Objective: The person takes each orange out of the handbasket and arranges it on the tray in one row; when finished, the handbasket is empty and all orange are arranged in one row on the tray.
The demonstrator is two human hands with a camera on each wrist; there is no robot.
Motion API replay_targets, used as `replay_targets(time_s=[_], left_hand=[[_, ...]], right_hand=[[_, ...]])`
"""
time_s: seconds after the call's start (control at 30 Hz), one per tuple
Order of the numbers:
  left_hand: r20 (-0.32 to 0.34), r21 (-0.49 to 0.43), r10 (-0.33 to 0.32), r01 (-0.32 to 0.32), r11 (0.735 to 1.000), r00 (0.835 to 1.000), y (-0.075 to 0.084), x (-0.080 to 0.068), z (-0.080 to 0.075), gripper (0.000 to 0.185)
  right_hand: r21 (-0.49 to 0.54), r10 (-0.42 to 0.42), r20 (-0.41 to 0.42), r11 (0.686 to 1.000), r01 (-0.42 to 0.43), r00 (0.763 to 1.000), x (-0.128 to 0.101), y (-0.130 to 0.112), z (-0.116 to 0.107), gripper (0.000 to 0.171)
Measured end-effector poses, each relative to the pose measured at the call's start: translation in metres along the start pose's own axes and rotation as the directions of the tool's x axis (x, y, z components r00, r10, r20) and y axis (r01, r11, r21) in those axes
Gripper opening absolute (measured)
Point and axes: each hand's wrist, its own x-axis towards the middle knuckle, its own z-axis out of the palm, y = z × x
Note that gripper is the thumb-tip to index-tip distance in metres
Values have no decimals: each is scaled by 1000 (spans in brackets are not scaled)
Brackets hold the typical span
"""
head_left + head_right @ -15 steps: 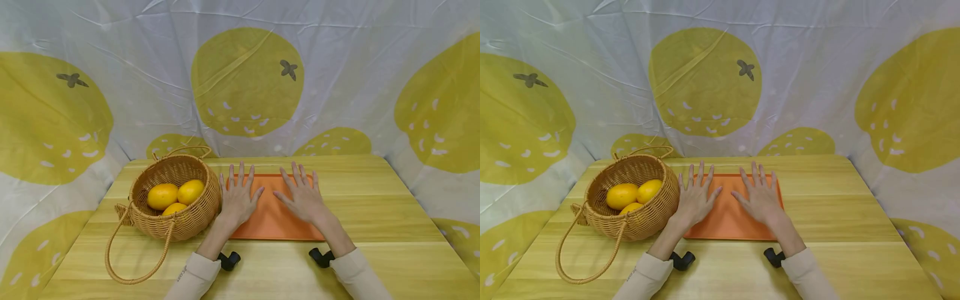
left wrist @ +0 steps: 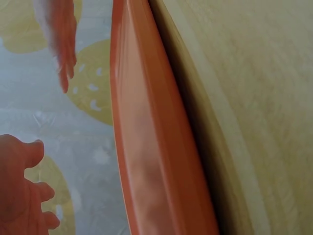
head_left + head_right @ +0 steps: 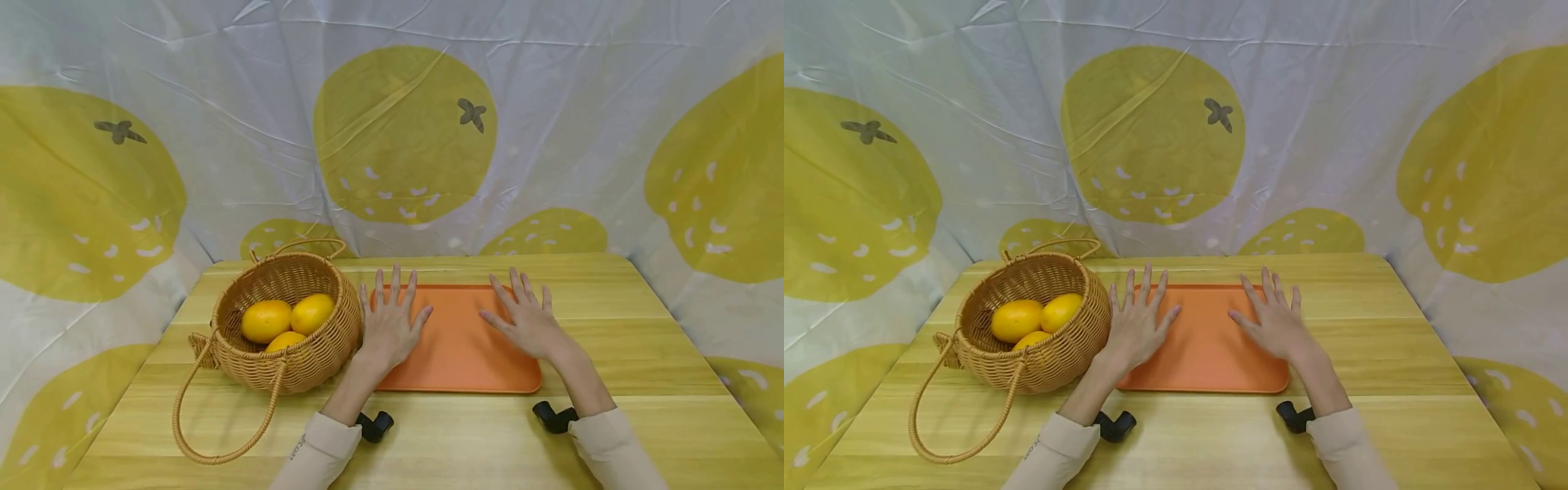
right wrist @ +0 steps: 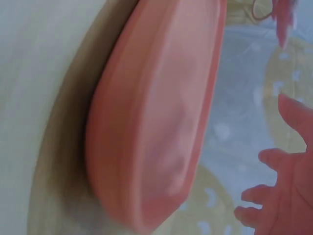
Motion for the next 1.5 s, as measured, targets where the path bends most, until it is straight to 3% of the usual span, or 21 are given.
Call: replay_targets(time_s=[0.4, 0.8, 0.93, 1.1, 1.5], left_hand=[[8, 17, 11, -11, 1000, 1000, 0, -2, -13, 72], [-20, -47, 26, -27, 999, 999, 1, -10, -52, 73], [-28, -107, 26, -29, 994, 999, -1, -19, -71, 72], [-25, -115, 36, -38, 993, 999, -9, -36, -102, 73], [12, -213, 34, -30, 977, 999, -47, -74, -190, 70]], right_hand=[[161, 31, 194, 985, -63, 980, -3, 36, 3, 84], [141, 34, 266, 987, -74, 963, -4, 48, 4, 80], [127, 35, 262, 989, -71, 964, -4, 51, 5, 79], [127, 27, 271, 990, -64, 962, -5, 55, 5, 77], [158, 12, 282, 986, -59, 959, -6, 58, 3, 77]])
